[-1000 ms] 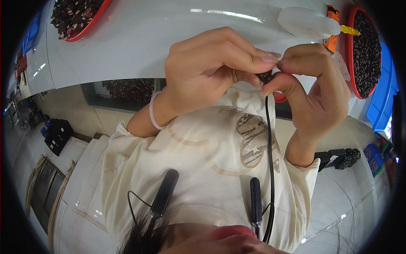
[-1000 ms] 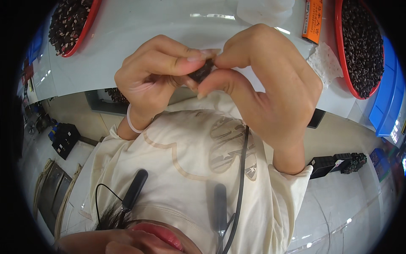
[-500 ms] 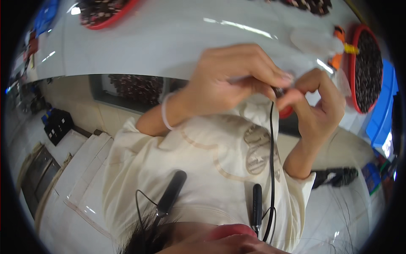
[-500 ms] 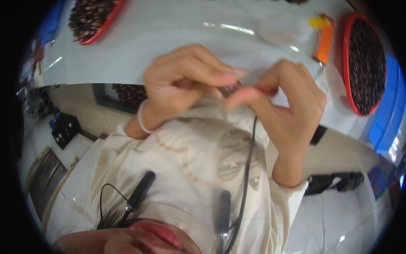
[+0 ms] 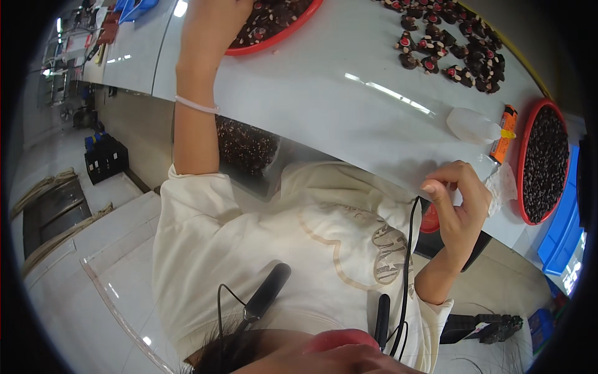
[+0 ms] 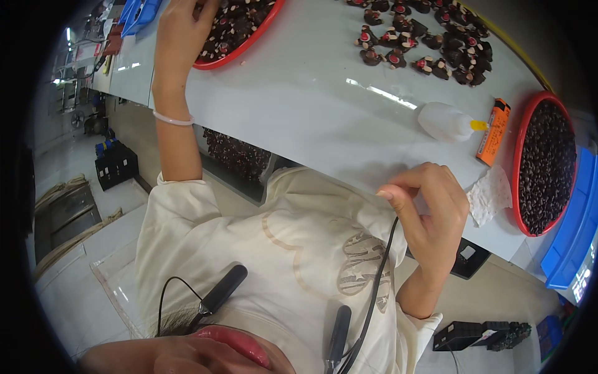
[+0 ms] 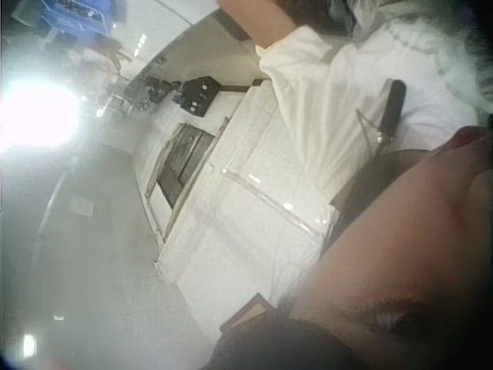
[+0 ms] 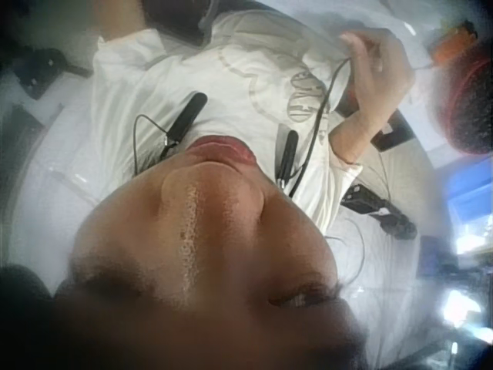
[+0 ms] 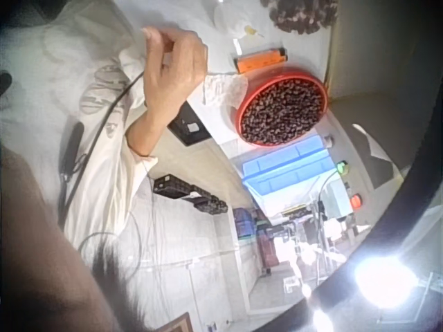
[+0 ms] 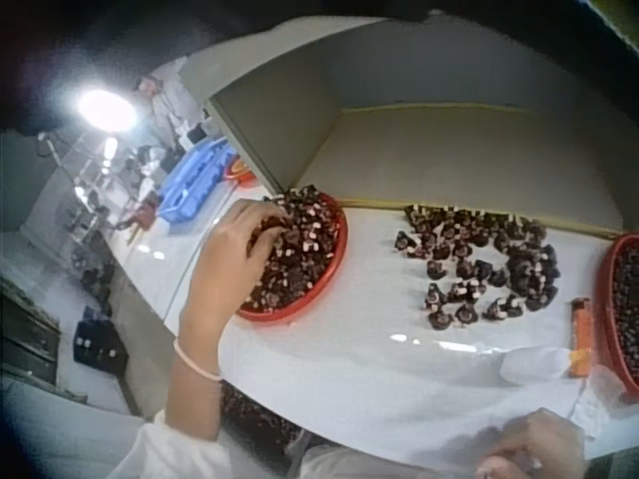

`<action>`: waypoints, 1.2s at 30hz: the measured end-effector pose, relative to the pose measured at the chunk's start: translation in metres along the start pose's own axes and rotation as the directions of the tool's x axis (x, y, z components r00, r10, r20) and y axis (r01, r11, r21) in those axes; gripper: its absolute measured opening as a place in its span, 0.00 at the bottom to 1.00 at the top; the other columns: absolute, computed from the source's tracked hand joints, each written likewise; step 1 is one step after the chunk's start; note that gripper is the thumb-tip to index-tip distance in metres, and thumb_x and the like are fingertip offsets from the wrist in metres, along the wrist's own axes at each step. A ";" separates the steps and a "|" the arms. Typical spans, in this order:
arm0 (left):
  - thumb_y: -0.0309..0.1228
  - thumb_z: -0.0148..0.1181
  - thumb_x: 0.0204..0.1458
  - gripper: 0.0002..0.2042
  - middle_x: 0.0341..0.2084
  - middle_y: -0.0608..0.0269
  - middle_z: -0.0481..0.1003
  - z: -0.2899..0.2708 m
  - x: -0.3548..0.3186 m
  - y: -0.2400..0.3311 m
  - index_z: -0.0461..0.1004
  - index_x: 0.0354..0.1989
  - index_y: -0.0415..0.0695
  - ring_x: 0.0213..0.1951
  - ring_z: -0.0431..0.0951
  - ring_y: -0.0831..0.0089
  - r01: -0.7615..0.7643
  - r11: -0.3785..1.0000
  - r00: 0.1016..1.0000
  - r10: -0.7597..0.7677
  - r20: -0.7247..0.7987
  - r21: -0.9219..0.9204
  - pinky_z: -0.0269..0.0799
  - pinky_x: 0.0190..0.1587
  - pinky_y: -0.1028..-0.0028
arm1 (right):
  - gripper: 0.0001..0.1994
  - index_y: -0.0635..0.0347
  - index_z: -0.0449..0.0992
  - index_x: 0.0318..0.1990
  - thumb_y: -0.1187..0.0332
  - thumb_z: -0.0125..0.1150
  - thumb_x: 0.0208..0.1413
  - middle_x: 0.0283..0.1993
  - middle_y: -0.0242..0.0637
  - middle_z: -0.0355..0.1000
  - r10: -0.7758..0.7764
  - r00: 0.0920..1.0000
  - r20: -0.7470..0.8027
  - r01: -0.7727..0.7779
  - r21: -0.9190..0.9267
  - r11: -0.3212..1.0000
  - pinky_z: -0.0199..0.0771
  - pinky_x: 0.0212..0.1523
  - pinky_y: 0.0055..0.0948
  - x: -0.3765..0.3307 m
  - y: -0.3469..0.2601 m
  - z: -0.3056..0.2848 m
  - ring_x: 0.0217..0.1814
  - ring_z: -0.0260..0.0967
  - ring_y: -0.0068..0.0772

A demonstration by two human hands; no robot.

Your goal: The person applies glue to craft figurine pieces from a squeeze bottle and attaches small decorative parts to them by hand before placing the assembled items onto the table.

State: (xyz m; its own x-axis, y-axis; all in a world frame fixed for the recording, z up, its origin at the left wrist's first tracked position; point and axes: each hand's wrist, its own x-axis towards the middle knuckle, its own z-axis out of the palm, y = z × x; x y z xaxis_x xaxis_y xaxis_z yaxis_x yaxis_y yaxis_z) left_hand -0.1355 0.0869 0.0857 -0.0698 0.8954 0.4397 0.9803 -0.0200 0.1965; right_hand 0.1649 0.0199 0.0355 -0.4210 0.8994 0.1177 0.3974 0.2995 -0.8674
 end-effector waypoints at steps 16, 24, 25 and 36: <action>0.27 0.49 0.49 0.14 0.40 0.53 0.64 0.083 0.030 0.107 0.64 0.44 0.39 0.44 0.66 0.56 -0.521 0.669 0.705 0.688 0.175 -0.529 0.62 0.47 0.66 | 0.07 0.64 0.70 0.20 0.75 0.64 0.37 0.17 0.34 0.64 0.028 0.999 -0.023 -0.027 0.017 0.999 0.58 0.21 0.23 -0.008 0.003 -0.014 0.19 0.59 0.28; 0.29 0.54 0.44 0.10 0.32 0.50 0.69 0.092 0.039 0.147 0.66 0.31 0.36 0.39 0.69 0.56 -0.412 0.768 0.680 0.618 0.396 -0.491 0.63 0.43 0.64 | 0.06 0.64 0.70 0.21 0.75 0.63 0.38 0.18 0.34 0.65 0.050 0.998 -0.034 -0.049 0.028 0.998 0.58 0.21 0.23 -0.016 0.012 -0.021 0.19 0.60 0.28; 0.29 0.54 0.44 0.10 0.32 0.50 0.69 0.090 0.040 0.148 0.66 0.31 0.36 0.39 0.69 0.56 -0.414 0.764 0.675 0.623 0.396 -0.495 0.63 0.43 0.64 | 0.06 0.64 0.70 0.21 0.75 0.63 0.38 0.18 0.34 0.65 0.055 0.998 -0.039 -0.054 0.028 0.998 0.58 0.21 0.23 -0.016 0.014 -0.022 0.19 0.60 0.28; 0.26 0.55 0.44 0.14 0.35 0.55 0.70 0.053 0.029 0.123 0.68 0.41 0.38 0.37 0.70 0.66 -0.240 0.570 0.821 0.551 0.150 -0.786 0.66 0.42 0.71 | 0.07 0.65 0.70 0.24 0.77 0.63 0.37 0.23 0.34 0.66 0.018 0.962 -0.273 0.000 0.064 0.998 0.58 0.24 0.21 -0.012 0.025 -0.040 0.22 0.59 0.25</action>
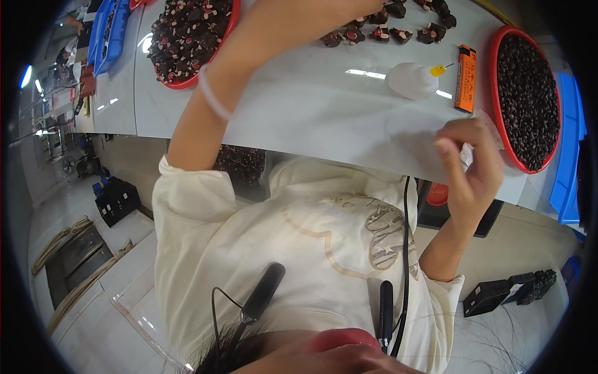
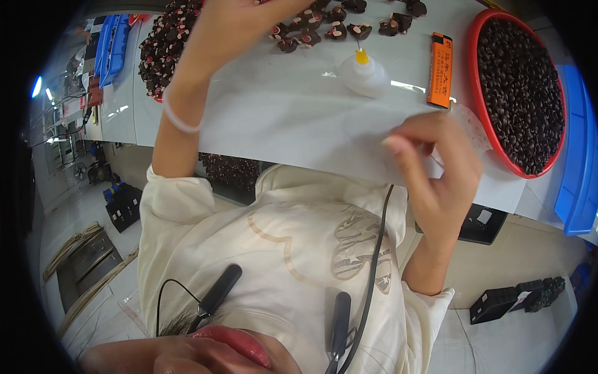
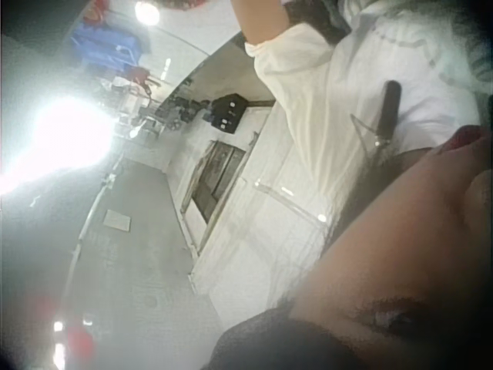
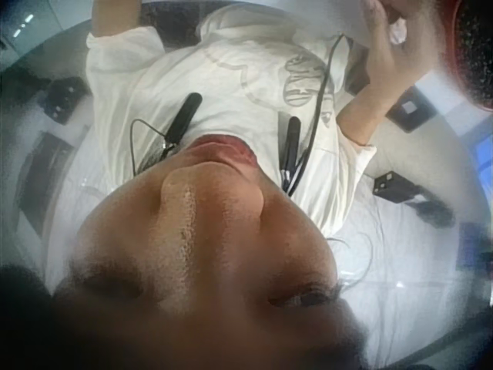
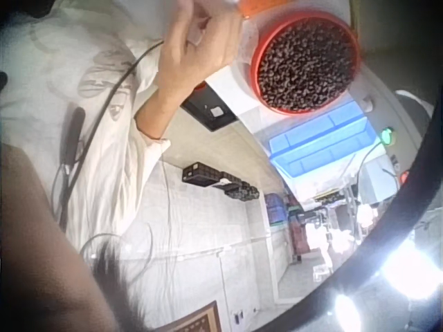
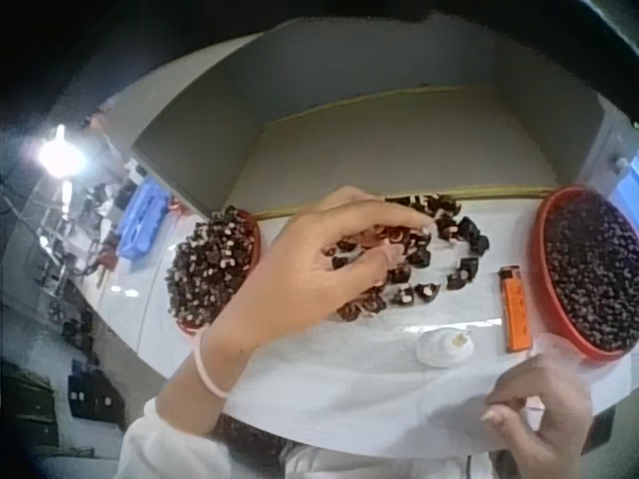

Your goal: The person applies glue to craft figurine pieces from a squeeze bottle and attaches small decorative parts to them by hand before placing the assembled items onto the table.

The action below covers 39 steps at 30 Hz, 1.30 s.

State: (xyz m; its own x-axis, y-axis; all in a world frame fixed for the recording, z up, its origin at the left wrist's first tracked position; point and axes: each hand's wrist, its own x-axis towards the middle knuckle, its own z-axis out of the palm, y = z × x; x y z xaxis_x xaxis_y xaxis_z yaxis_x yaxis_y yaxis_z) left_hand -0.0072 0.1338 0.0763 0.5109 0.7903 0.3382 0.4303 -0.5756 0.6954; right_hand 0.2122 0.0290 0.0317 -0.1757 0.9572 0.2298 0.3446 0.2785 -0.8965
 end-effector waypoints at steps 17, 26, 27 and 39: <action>0.28 0.57 0.47 0.12 0.45 0.42 0.64 0.057 -0.099 0.023 0.66 0.39 0.39 0.37 0.75 0.63 0.192 0.331 0.904 -0.425 0.036 -0.924 0.74 0.34 0.74 | 0.20 0.73 0.59 0.50 0.66 0.48 0.54 0.44 0.49 0.66 0.194 0.977 -0.084 -0.146 0.393 0.908 0.70 0.34 0.29 0.010 -0.004 0.011 0.37 0.69 0.41; 0.28 0.59 0.44 0.12 0.37 0.44 0.70 0.080 -0.112 0.019 0.70 0.36 0.36 0.35 0.75 0.63 0.178 0.324 0.869 -0.496 -0.006 -0.929 0.75 0.33 0.73 | 0.27 0.66 0.62 0.45 0.57 0.63 0.42 0.42 0.52 0.63 -0.055 0.998 -0.020 0.057 0.169 0.984 0.64 0.50 0.40 0.008 0.008 -0.032 0.46 0.63 0.45; 0.28 0.59 0.44 0.12 0.37 0.44 0.70 0.081 -0.111 0.019 0.70 0.37 0.36 0.35 0.75 0.62 0.157 0.350 0.877 -0.479 -0.032 -0.924 0.75 0.33 0.73 | 0.27 0.65 0.63 0.44 0.55 0.64 0.41 0.40 0.51 0.63 -0.056 0.998 -0.032 0.062 0.233 0.970 0.61 0.52 0.41 0.007 0.008 -0.032 0.49 0.61 0.45; 0.28 0.60 0.43 0.14 0.35 0.44 0.71 0.081 -0.110 0.016 0.69 0.37 0.34 0.31 0.74 0.69 0.213 0.360 0.853 -0.521 -0.006 -0.908 0.75 0.32 0.75 | 0.23 0.70 0.66 0.37 0.58 0.60 0.41 0.28 0.47 0.64 -0.145 0.985 0.090 0.141 0.041 0.989 0.63 0.29 0.26 0.016 0.002 -0.018 0.32 0.63 0.36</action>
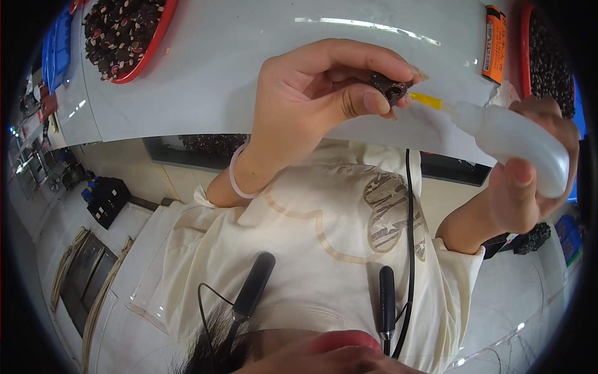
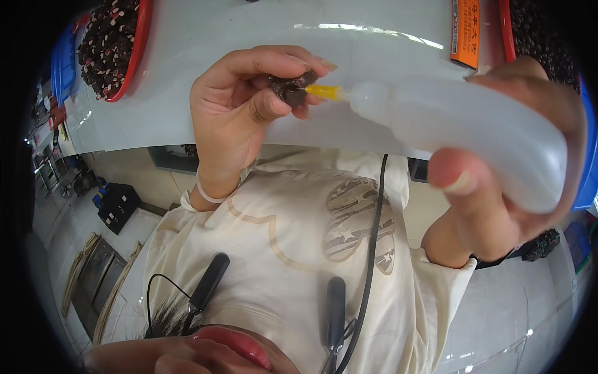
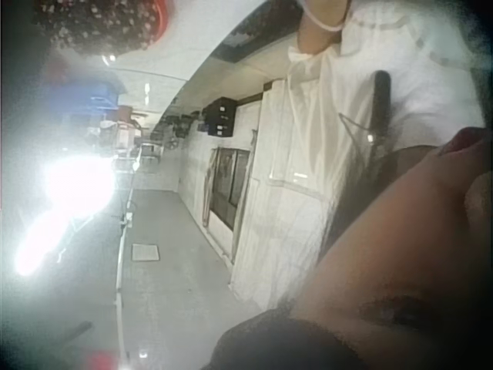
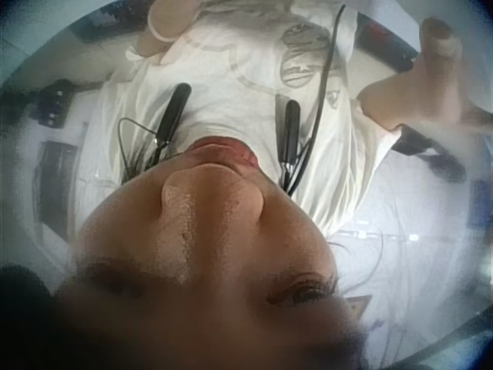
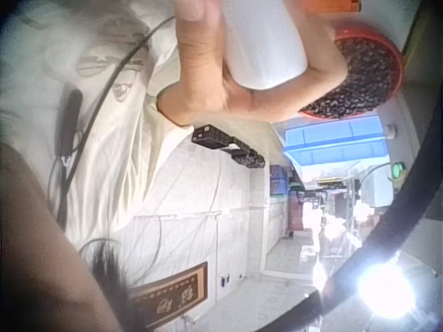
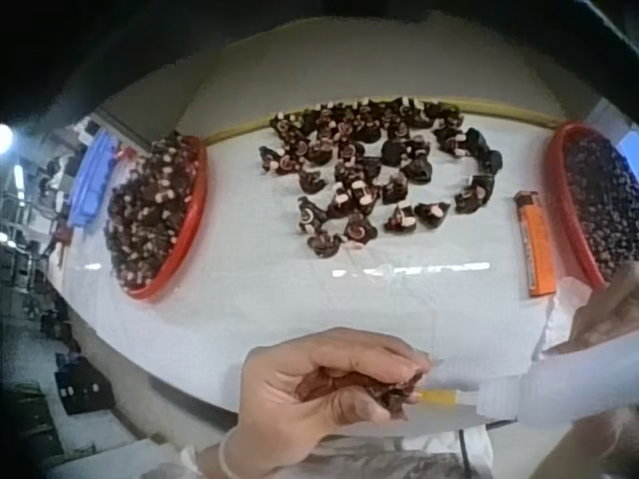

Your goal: The person applies glue to craft figurine pieces from a squeeze bottle and attaches small decorative parts to them by hand before placing the assembled items onto the table.

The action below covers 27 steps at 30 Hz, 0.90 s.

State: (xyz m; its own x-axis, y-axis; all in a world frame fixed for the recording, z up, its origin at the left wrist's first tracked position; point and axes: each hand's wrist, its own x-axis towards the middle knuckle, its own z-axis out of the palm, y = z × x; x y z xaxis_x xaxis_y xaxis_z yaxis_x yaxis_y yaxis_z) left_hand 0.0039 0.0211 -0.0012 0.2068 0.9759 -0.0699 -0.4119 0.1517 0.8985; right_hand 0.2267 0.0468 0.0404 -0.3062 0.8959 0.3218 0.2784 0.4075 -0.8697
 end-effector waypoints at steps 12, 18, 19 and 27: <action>0.28 0.60 0.43 0.14 0.35 0.43 0.71 0.000 -0.001 -0.001 0.69 0.36 0.32 0.33 0.75 0.65 0.012 1.000 1.000 -0.012 -0.002 0.007 0.75 0.32 0.74 | 0.24 0.76 0.65 0.40 0.61 0.59 0.41 0.29 0.55 0.64 -0.084 0.996 -0.003 0.084 -0.038 0.996 0.65 0.24 0.26 -0.006 -0.007 -0.005 0.31 0.64 0.43; 0.28 0.60 0.43 0.14 0.35 0.42 0.71 0.003 0.001 0.000 0.69 0.37 0.34 0.32 0.76 0.64 0.047 0.998 0.999 -0.047 0.009 -0.042 0.75 0.32 0.74 | 0.23 0.76 0.63 0.44 0.64 0.58 0.45 0.37 0.55 0.65 0.104 0.989 -0.106 -0.068 0.299 0.952 0.69 0.40 0.32 -0.013 0.003 -0.017 0.39 0.65 0.45; 0.28 0.60 0.43 0.14 0.35 0.42 0.71 0.004 0.002 0.000 0.69 0.37 0.34 0.32 0.76 0.64 0.047 0.998 0.999 -0.046 0.023 -0.046 0.75 0.32 0.74 | 0.21 0.76 0.63 0.44 0.69 0.59 0.44 0.39 0.55 0.65 0.110 0.986 -0.124 -0.083 0.204 0.975 0.68 0.43 0.32 -0.010 0.005 -0.010 0.41 0.65 0.44; 0.31 0.61 0.44 0.15 0.35 0.43 0.70 0.010 -0.002 -0.002 0.67 0.37 0.34 0.30 0.75 0.66 0.046 0.997 0.998 -0.044 -0.042 0.054 0.72 0.30 0.75 | 0.20 0.69 0.68 0.41 0.85 0.60 0.35 0.40 0.42 0.70 -0.036 0.998 -0.059 0.018 -0.279 0.960 0.65 0.45 0.23 0.009 0.024 0.027 0.43 0.67 0.31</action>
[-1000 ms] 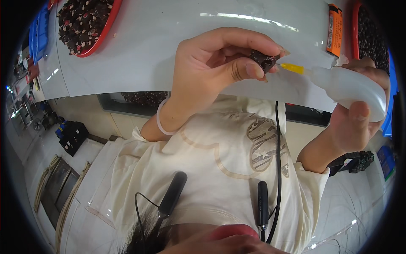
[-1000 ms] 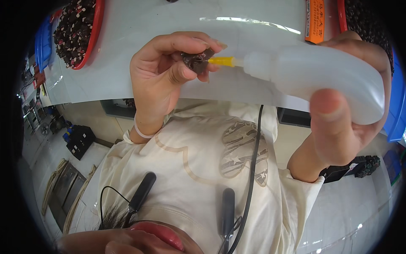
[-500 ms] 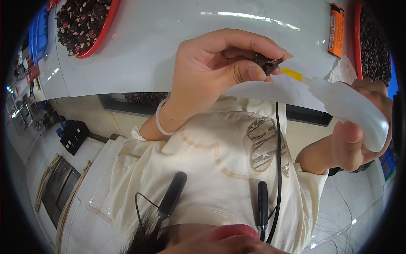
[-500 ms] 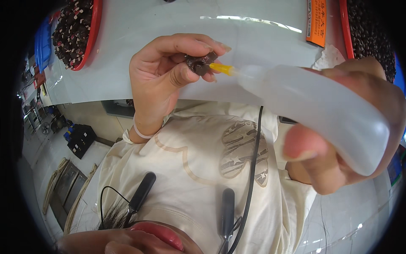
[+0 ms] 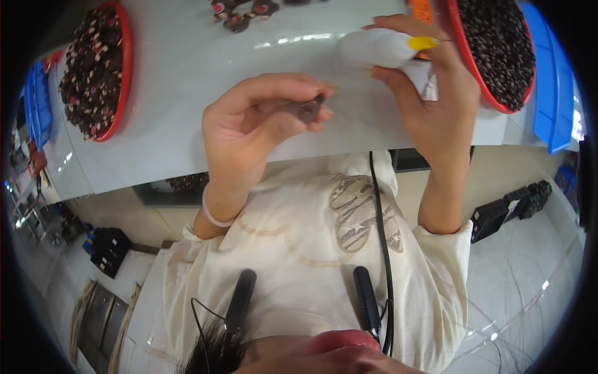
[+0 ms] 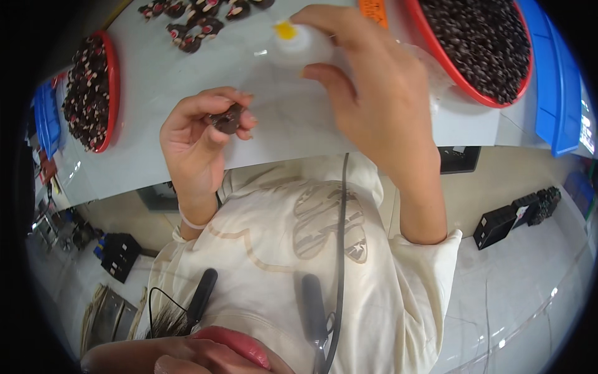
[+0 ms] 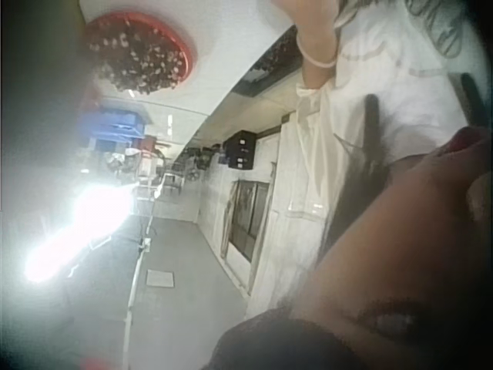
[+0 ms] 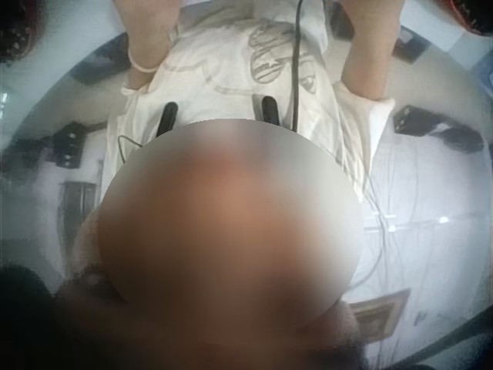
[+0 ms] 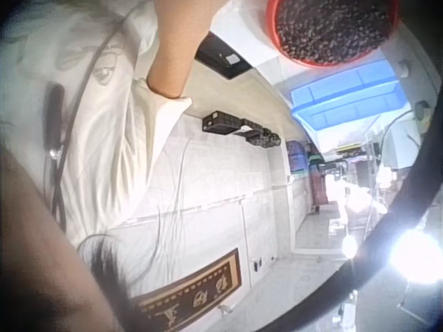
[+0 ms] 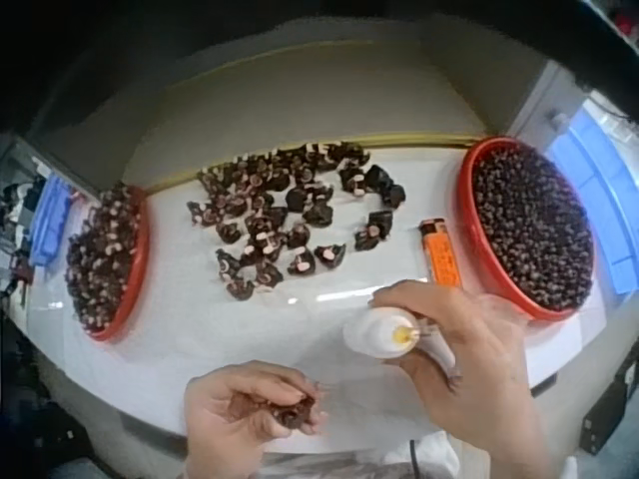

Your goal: The person applies glue to craft figurine pieces from a squeeze bottle and attaches small decorative parts to them by hand before placing the assembled items onto the table.

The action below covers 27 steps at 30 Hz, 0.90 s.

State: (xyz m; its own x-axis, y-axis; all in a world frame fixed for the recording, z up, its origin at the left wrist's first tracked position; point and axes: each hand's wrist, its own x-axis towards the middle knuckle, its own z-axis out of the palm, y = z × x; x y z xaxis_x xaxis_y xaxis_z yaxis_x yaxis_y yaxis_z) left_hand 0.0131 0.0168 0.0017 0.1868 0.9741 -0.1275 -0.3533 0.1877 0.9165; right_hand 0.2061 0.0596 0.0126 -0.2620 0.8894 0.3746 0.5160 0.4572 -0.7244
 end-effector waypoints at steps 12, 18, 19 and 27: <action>0.26 0.58 0.45 0.13 0.36 0.44 0.70 0.004 0.005 0.001 0.68 0.36 0.31 0.31 0.75 0.65 -0.058 0.998 0.996 0.059 0.073 -0.023 0.73 0.33 0.73 | 0.08 0.62 0.75 0.34 0.78 0.56 0.43 0.34 0.32 0.72 0.185 0.982 -0.047 -0.185 -0.470 0.863 0.67 0.35 0.19 0.005 0.035 -0.077 0.33 0.67 0.23; 0.30 0.60 0.44 0.15 0.36 0.42 0.69 0.002 0.004 0.000 0.67 0.36 0.33 0.30 0.75 0.66 -0.041 0.999 0.997 0.038 0.062 0.034 0.73 0.30 0.74 | 0.07 0.61 0.74 0.32 0.79 0.58 0.42 0.27 0.34 0.71 0.206 0.959 -0.193 -0.272 -0.440 0.856 0.66 0.30 0.18 0.002 0.040 -0.076 0.25 0.66 0.19; 0.30 0.60 0.44 0.15 0.36 0.42 0.69 0.002 0.004 0.002 0.67 0.36 0.33 0.30 0.75 0.65 -0.042 0.999 0.997 0.040 0.073 0.033 0.73 0.30 0.74 | 0.07 0.63 0.74 0.32 0.80 0.58 0.43 0.27 0.34 0.72 0.160 0.962 -0.220 -0.236 -0.382 0.893 0.66 0.31 0.17 0.001 0.040 -0.081 0.26 0.66 0.18; 0.28 0.59 0.44 0.14 0.36 0.42 0.69 0.000 0.004 0.005 0.67 0.37 0.33 0.31 0.75 0.64 0.001 1.000 0.998 0.000 0.063 -0.011 0.74 0.32 0.73 | 0.09 0.74 0.71 0.36 0.80 0.57 0.45 0.35 0.47 0.69 0.140 0.965 -0.223 -0.083 0.247 0.965 0.69 0.33 0.19 -0.019 0.001 -0.062 0.30 0.68 0.29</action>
State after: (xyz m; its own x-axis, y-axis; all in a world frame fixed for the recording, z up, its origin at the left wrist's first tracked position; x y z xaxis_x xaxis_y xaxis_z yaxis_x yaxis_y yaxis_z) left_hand 0.0120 0.0213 0.0062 0.2438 0.9643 -0.1033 -0.3637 0.1897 0.9120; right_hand 0.2619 0.0432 0.0411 0.0017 0.9213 0.3888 0.3187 0.3680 -0.8735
